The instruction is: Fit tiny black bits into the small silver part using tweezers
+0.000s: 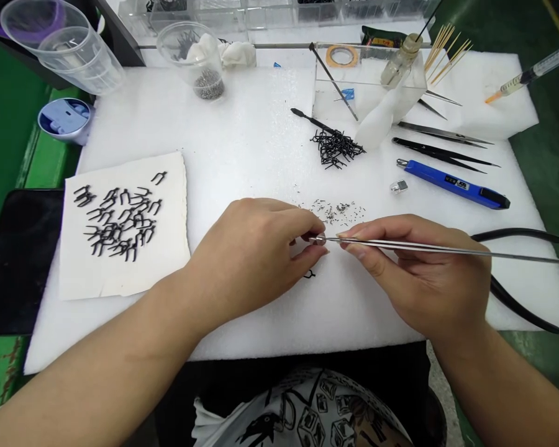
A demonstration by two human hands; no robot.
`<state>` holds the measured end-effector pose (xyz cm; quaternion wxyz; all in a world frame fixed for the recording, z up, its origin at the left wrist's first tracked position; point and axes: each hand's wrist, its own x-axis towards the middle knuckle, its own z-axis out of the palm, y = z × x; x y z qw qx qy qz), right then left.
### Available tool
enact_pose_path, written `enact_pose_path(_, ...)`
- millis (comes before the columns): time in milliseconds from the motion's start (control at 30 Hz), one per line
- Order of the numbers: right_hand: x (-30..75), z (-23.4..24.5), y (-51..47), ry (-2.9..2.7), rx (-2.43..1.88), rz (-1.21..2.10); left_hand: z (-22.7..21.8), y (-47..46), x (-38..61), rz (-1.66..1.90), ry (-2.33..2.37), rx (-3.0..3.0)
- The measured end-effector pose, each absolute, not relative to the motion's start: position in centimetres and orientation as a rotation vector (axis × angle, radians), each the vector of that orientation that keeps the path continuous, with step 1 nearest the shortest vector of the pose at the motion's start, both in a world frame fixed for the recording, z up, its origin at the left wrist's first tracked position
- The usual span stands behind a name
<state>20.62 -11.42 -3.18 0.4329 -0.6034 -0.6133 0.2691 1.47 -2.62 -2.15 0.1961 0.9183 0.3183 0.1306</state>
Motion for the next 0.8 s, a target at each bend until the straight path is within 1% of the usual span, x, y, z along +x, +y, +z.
enact_pose_path(300,20.56,-3.22,-11.39,-1.571,-1.517,0.637,-2.23,-2.67,1.47,0.38,0.859,2.565)
enact_pose_path(433,20.42,-3.39,-11.68,-1.771,-1.498,0.389,-2.29,-2.74,1.47,0.436,0.847,2.526)
enact_pose_path(533,20.28,-3.56,-12.02,-1.927,-1.416,0.204,-2.03,-2.97,1.62,0.402,0.927,2.408)
enact_pose_path(667,20.25,-3.85,-12.24,-1.954,-1.37,0.116,-1.51,-3.26,1.88,0.357,1.029,2.248)
enact_pose_path(800,20.32,-4.02,-12.18,-1.96,-1.384,0.125,-1.39,-3.22,2.04,0.363,1.054,2.191)
